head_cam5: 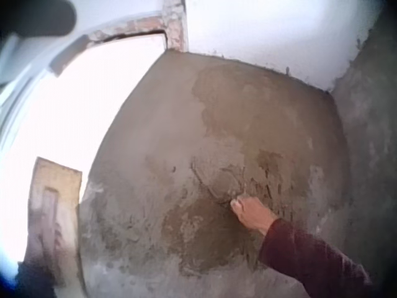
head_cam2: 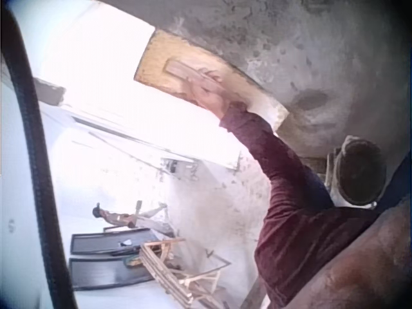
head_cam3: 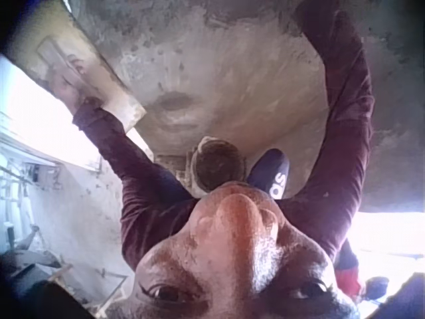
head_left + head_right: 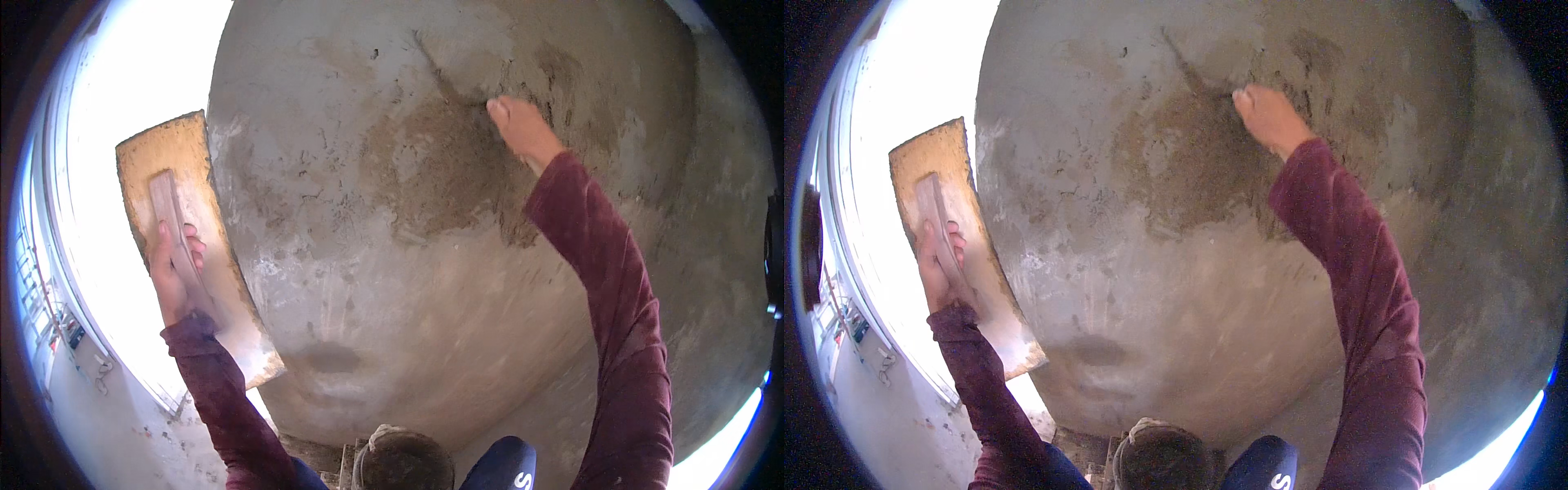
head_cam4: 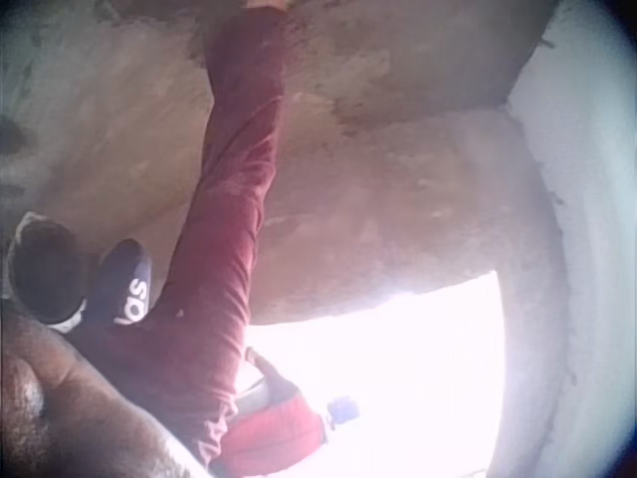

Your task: The person applies plaster to a ceiling using a trowel and a hawk, then splashes liquid from a plastic cup onto the surface while smoothing it with a wooden float.

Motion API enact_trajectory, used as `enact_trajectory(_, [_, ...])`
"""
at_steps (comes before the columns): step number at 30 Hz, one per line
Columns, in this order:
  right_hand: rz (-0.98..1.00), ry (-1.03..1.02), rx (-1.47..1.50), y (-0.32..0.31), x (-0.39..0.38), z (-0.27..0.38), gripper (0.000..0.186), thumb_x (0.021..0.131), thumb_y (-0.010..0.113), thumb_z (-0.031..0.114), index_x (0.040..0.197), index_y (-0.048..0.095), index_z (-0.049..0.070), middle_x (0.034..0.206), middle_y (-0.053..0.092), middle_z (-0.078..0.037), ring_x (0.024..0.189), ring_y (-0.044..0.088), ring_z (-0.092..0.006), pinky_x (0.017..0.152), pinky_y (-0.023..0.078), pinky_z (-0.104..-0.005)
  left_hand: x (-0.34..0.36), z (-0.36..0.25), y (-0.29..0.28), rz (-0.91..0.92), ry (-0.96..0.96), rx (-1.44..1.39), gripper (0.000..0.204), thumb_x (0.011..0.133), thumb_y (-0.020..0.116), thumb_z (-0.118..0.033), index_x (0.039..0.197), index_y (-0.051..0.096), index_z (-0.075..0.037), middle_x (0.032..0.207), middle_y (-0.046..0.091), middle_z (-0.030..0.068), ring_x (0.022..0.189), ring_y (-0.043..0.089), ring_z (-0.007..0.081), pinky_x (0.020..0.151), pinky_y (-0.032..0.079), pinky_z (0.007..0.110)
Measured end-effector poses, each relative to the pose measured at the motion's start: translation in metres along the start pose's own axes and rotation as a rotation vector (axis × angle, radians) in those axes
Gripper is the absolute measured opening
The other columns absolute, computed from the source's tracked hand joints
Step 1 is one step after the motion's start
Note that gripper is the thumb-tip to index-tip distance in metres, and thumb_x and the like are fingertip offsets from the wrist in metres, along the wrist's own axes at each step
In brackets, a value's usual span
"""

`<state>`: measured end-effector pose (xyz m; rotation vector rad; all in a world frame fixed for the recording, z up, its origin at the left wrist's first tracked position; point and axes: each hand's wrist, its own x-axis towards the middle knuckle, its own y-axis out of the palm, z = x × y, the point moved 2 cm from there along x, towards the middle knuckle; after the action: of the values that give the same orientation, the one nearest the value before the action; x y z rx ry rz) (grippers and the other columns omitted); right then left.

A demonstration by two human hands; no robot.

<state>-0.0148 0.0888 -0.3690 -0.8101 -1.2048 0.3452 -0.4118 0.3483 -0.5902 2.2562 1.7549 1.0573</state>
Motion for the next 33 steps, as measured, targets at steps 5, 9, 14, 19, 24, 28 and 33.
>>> enact_trajectory(5, [0.263, -0.143, -0.311, 0.03, -0.041, -0.005, 0.041, 0.095, 0.043, 0.036, 0.093, 0.056, -0.002, 0.081, 0.061, -0.027, 0.072, 0.058, -0.044, 0.068, 0.047, -0.0472, -0.001, 0.001, 0.003, -0.03, -0.013, -0.031, 0.048, 0.096, 0.044, -0.046, 0.097, 0.059, -0.001, 0.07, 0.057, 0.0014, 0.059, 0.048, 0.0071, 0.054, 0.037, 0.019])
enact_trajectory(9, [-0.15, -0.223, -0.063, 0.011, -0.018, 0.01, 0.042, 0.096, 0.043, 0.037, 0.091, 0.054, -0.003, 0.078, 0.06, -0.025, 0.072, 0.058, -0.0421, 0.07, 0.046, -0.048, -0.009, -0.003, 0.006, 0.015, 0.123, 0.058, 0.05, 0.097, 0.041, -0.047, 0.099, 0.059, -0.001, 0.071, 0.056, 0.001, 0.06, 0.046, 0.0074, 0.056, 0.037, 0.019])
enact_trajectory(14, [-0.103, -0.241, -0.11, 0.012, -0.019, 0.018, 0.045, 0.097, 0.041, 0.039, 0.09, 0.051, -0.004, 0.068, 0.058, -0.017, 0.058, 0.056, -0.0308, 0.061, 0.048, -0.0447, -0.012, -0.006, 0.005, 0.011, 0.146, 0.169, 0.06, 0.096, 0.034, -0.056, 0.098, 0.058, -0.001, 0.072, 0.056, 0.0038, 0.06, 0.047, 0.0095, 0.058, 0.038, 0.022])
enact_trajectory(19, [-0.176, -0.404, -0.209, 0.021, -0.035, 0.027, 0.04, 0.095, 0.043, 0.035, 0.088, 0.056, -0.002, 0.08, 0.061, -0.027, 0.08, 0.058, -0.0476, 0.07, 0.046, -0.0503, -0.007, -0.008, -0.001, 0.062, 0.135, 0.132, 0.059, 0.096, 0.034, -0.055, 0.094, 0.058, -0.001, 0.07, 0.055, 0.004, 0.058, 0.05, 0.0104, 0.056, 0.039, 0.023])
enact_trajectory(24, [-0.094, -0.04, -0.009, 0.025, -0.031, 0.028, 0.039, 0.095, 0.043, 0.035, 0.087, 0.054, -0.002, 0.08, 0.059, -0.03, 0.079, 0.057, -0.0485, 0.07, 0.045, -0.0521, -0.005, -0.007, -0.005, 0.059, 0.093, 0.132, 0.058, 0.097, 0.035, -0.053, 0.093, 0.058, 0.0, 0.071, 0.056, 0.0054, 0.058, 0.053, 0.0118, 0.054, 0.04, 0.023])
enact_trajectory(28, [0.053, -0.3, -0.239, 0.04, -0.049, 0.026, 0.039, 0.096, 0.043, 0.034, 0.086, 0.052, -0.003, 0.077, 0.057, -0.029, 0.076, 0.055, -0.048, 0.068, 0.044, -0.0506, -0.006, -0.007, -0.003, 0.046, 0.099, 0.128, 0.057, 0.097, 0.037, -0.052, 0.093, 0.058, 0.0, 0.071, 0.057, 0.0058, 0.06, 0.054, 0.0122, 0.054, 0.04, 0.023])
enact_trajectory(33, [-0.053, -0.253, -0.063, 0.049, -0.053, 0.027, 0.039, 0.098, 0.042, 0.034, 0.089, 0.05, -0.003, 0.071, 0.056, -0.024, 0.062, 0.054, -0.0412, 0.062, 0.044, -0.0469, -0.009, -0.011, -0.001, 0.063, 0.121, 0.14, 0.057, 0.097, 0.037, -0.052, 0.094, 0.058, 0.001, 0.072, 0.057, 0.0057, 0.059, 0.054, 0.0122, 0.054, 0.04, 0.023])
